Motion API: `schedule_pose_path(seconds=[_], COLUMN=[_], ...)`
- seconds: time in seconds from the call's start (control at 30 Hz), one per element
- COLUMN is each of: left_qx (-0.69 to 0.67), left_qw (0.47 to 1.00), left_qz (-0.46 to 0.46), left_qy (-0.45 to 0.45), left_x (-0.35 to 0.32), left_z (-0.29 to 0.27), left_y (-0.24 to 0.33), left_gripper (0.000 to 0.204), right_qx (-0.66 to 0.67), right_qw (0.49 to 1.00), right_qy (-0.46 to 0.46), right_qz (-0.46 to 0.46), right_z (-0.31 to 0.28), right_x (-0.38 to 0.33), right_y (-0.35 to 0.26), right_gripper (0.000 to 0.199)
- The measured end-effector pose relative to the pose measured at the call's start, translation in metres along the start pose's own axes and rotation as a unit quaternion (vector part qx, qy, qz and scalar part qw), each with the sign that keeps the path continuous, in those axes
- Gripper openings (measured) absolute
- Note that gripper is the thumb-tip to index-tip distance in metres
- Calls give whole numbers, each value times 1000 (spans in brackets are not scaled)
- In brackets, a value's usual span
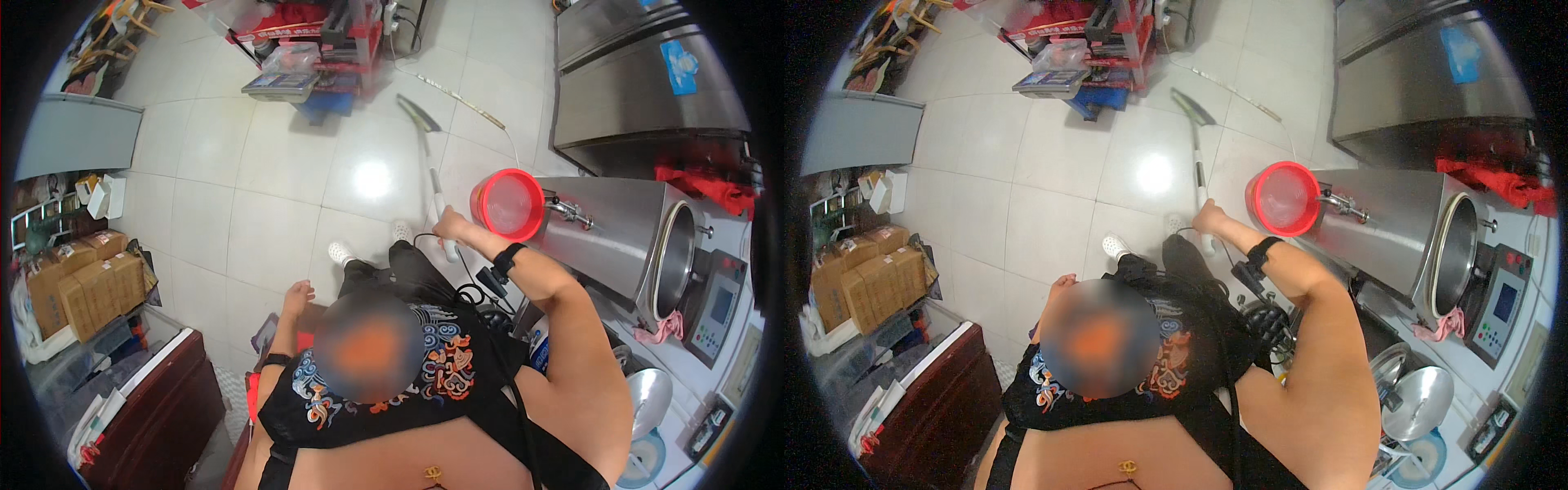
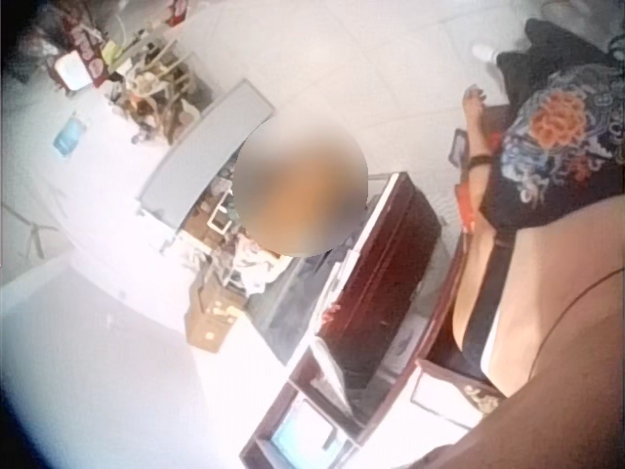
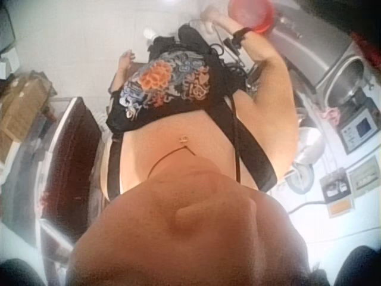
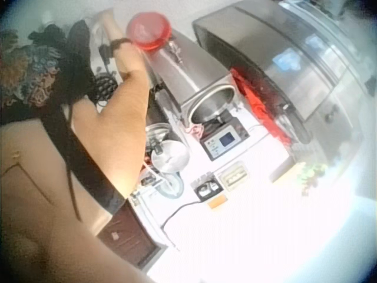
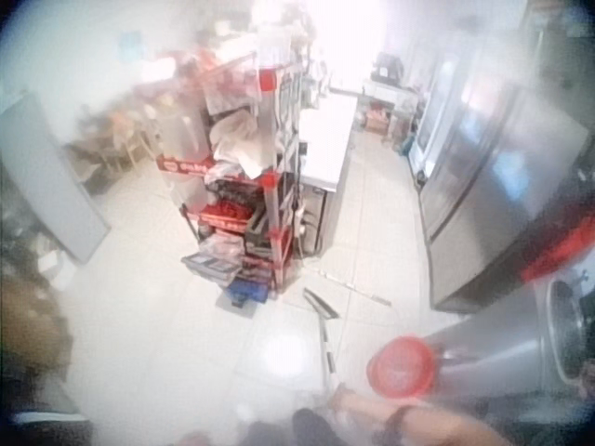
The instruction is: The person mops the tiled floor of a cluttered kitchen and storage area using a long-handled mop. They move around various items including a red bucket, a large metal pot, and stacked boxes while cleaning the floor surface.
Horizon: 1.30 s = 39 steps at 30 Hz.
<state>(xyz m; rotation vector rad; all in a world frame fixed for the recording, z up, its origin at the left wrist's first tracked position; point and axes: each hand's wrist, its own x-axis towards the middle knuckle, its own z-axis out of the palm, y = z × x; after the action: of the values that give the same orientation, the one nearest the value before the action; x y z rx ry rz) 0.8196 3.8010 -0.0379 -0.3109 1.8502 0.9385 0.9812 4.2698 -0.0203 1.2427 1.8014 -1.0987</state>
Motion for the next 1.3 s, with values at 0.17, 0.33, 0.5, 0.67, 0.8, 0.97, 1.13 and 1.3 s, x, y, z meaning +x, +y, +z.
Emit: schedule_pose_path(seconds=[0.17,0.33,0.5,0.67,0.8,0.97,1.13,1.3], left_qx=[-3,-70,-31,-60,-12,-102,-80,-82], left_qw=[999,996,999,994,997,993,993,992], left_qz=[12,4,2,-64,12,16,6,-21], left_qy=[34,56,36,72,81,65,91,91], left_x=[-6,-9,-32,-54,-49,-48,-45,-57], left_z=[5,0,13,21,16,30,36,37], left_y=[13,-26,-27,-28,-14,8,-15,-17], left_gripper=[39,36,28,24,23,25,24,22], right_qx=[223,142,-117,-78,-99,-164,142,178], right_qw=[972,987,972,992,992,985,985,979], right_qy=[-60,16,167,96,78,13,-100,-8], right_qz=[-50,-73,-114,-23,-5,-58,-21,-96], right_z=[-67,-98,-136,-155,-121,-59,-78,-98], right_x=[-64,-64,56,74,82,-8,-115,-88], right_y=[-8,8,44,-31,8,89,97,99], right_gripper=[50,47,47,46,54,72,80,69])
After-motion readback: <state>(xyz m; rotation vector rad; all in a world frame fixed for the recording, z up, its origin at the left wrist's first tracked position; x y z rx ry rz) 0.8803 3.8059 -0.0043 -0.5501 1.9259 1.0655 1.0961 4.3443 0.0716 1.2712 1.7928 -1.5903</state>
